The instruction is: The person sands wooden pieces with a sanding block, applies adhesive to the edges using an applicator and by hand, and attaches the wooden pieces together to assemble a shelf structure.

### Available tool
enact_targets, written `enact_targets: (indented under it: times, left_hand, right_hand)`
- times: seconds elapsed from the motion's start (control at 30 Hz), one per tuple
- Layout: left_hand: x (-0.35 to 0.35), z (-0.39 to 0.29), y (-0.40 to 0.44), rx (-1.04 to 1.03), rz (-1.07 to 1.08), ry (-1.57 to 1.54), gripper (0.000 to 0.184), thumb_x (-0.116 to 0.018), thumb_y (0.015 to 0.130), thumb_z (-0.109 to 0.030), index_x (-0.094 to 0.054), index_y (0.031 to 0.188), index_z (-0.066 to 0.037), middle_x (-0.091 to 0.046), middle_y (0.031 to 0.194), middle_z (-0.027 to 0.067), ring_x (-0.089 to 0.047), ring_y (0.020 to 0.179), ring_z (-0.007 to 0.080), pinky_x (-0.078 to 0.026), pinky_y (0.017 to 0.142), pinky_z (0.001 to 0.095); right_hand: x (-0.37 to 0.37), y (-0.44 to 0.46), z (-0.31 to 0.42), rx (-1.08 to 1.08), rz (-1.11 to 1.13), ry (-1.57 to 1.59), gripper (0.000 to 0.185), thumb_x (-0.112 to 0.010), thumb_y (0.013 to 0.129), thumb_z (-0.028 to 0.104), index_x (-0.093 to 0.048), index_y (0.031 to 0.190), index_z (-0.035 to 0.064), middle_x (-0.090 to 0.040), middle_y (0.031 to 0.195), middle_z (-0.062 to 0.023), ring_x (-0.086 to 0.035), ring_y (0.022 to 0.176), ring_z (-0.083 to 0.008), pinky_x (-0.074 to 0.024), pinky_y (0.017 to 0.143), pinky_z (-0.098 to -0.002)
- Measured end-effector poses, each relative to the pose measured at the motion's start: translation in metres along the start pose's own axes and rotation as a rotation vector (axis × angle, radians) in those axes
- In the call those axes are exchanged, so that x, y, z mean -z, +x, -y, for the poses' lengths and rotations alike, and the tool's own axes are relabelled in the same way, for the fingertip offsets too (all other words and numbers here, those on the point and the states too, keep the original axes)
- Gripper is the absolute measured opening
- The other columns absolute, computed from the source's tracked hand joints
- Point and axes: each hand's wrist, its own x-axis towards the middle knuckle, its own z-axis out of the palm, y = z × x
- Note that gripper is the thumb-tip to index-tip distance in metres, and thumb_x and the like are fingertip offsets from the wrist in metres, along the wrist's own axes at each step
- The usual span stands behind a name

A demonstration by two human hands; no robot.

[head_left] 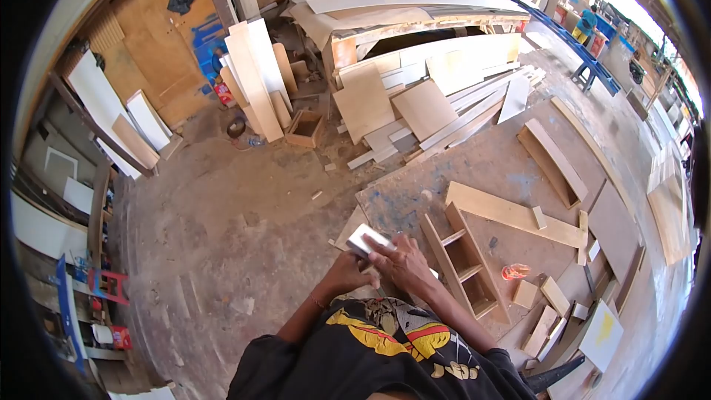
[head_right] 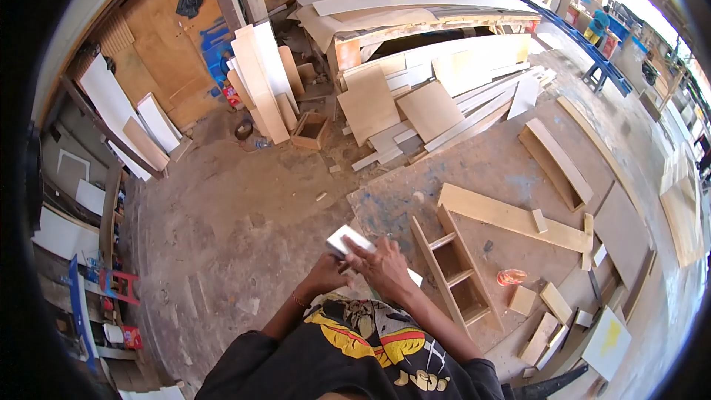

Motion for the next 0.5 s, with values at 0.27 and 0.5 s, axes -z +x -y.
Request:
enact_targets:
  times: [0.27,0.5]
  left_hand:
    - [0.005,-0.021,0.004,-0.052,-0.015,0.162,0.066,-0.084,0.054,-0.031,-0.057,0.101,0.007,-0.06,0.103,0.0188,-0.059,0.094,0.032,-0.047,0.082,0.0379]
    - [0.005,-0.017,0.006,0.072,-0.045,-0.275,0.066,-0.084,0.056,-0.028,-0.056,0.106,0.005,-0.061,0.104,0.0132,-0.058,0.098,0.0199,-0.047,0.083,0.0325]
  right_hand:
    - [-0.011,0.017,-0.012,-0.028,-0.132,0.005,0.04,-0.047,0.091,0.041,-0.052,0.129,0.0285,-0.055,0.091,-0.017,-0.051,0.093,-0.0329,-0.0407,0.086,-0.0406]
    - [0.011,-0.001,0.015,0.177,-0.16,0.079,0.043,-0.04,0.09,0.053,-0.048,0.13,0.0381,-0.05,0.099,-0.022,-0.049,0.092,-0.0366,-0.044,0.079,-0.0438]
